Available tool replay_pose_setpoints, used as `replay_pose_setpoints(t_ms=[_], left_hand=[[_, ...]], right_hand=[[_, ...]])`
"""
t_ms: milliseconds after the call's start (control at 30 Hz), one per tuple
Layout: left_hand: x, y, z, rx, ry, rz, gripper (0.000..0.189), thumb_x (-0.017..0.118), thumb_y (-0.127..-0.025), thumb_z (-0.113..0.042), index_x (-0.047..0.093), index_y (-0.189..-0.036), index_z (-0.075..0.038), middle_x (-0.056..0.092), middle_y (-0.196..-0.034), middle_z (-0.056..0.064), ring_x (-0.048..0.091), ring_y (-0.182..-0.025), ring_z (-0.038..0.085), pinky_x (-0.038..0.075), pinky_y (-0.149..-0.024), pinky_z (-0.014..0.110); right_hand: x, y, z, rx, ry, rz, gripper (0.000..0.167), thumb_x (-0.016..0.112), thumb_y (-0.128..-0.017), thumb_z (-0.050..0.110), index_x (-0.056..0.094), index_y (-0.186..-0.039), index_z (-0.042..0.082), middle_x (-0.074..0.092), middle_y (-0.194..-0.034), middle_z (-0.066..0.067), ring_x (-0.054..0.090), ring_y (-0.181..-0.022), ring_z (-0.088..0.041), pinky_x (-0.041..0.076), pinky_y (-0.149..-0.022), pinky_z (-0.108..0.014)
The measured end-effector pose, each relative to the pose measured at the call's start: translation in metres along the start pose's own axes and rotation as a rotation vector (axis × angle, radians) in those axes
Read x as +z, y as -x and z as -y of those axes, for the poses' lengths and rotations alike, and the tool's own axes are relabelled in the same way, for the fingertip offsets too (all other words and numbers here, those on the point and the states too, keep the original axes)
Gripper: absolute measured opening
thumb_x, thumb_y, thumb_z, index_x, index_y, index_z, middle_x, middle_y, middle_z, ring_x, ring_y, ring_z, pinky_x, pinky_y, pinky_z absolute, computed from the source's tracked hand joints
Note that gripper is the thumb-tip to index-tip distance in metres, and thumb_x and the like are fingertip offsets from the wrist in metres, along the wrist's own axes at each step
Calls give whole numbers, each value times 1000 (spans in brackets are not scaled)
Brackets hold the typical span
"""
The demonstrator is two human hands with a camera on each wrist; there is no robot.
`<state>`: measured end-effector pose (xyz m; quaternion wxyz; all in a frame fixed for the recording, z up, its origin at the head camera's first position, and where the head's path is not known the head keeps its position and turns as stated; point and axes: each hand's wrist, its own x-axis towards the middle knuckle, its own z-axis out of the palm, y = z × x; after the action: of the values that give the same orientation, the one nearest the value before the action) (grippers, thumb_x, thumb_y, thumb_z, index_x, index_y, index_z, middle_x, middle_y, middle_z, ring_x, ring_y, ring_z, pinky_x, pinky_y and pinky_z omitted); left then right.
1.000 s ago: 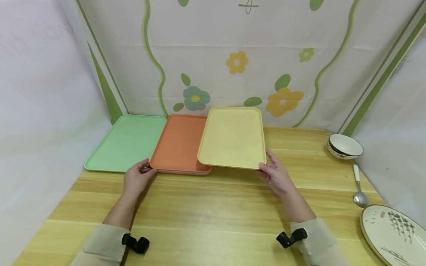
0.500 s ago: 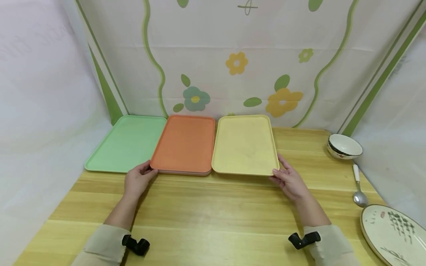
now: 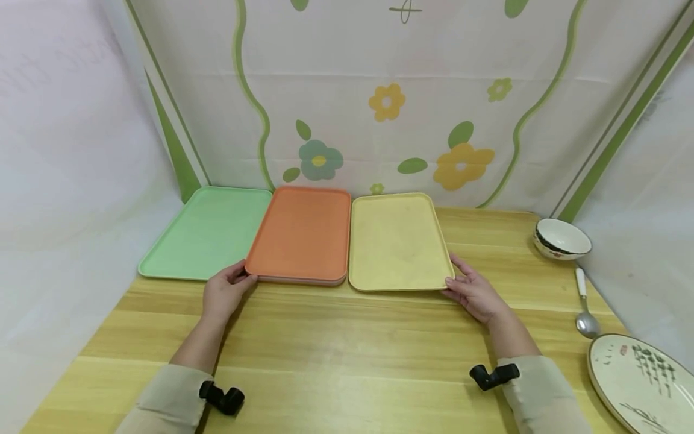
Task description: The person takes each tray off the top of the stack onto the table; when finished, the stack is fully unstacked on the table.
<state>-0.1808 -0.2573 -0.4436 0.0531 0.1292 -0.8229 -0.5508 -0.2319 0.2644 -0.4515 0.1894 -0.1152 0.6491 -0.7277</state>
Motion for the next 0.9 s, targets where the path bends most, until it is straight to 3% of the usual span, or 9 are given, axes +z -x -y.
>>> replay_pose_setpoints(t_ms=[133,267,367,533,633,733,900], left_hand=[[0,0,1,-1,1,0,60,68,-94,-23,45,-145,-2,53,-142,20,57,-125,32,45,-77,1],[0,-1,1,-7,6,-10,59,68,-93,-23,47,-144,-3,54,-141,19,60,-120,24,46,-77,1],[0,0,1,-13,8,-11,59,68,-93,-24,47,-145,-4,55,-141,18,60,-119,22,45,-77,1],[0,0,1,-10,7,-2,60,67,-94,-25,46,-145,-4,53,-142,19,57,-124,29,45,-77,1],[0,0,1,-9,6,7,61,67,-94,-25,44,-146,-3,52,-143,19,55,-126,31,45,-77,1],[1,0,1,-11,7,9,61,67,-94,-25,44,-146,-3,52,-143,20,55,-127,33,45,-77,1],[0,1,1,-16,17,5,61,67,-94,-24,44,-146,-3,52,-144,19,54,-127,33,45,-77,0]], right_hand=[[-2,-3,0,59,201,-50,80,55,-100,11,1,-158,6,66,-113,0,64,-98,-4,54,-87,-18],[0,-5,0,75,364,-111,78,59,-99,17,10,-157,4,56,-131,-23,61,-96,0,52,-85,-15],[3,-6,0,82,441,-155,76,62,-98,19,16,-156,2,46,-139,-32,58,-97,1,50,-83,-13],[7,-6,1,101,565,-227,74,64,-96,27,25,-155,3,44,-142,-26,54,-111,-15,49,-88,-17],[11,-6,3,74,633,-297,71,63,-96,35,32,-152,4,42,-148,-22,46,-126,-30,46,-103,-34],[18,-10,5,14,635,-385,64,60,-98,38,39,-147,2,43,-148,-20,41,-133,-35,41,-109,-47],[46,-30,11,-64,602,-464,51,57,-100,33,50,-139,1,52,-141,-18,49,-123,-27,45,-100,-32]])
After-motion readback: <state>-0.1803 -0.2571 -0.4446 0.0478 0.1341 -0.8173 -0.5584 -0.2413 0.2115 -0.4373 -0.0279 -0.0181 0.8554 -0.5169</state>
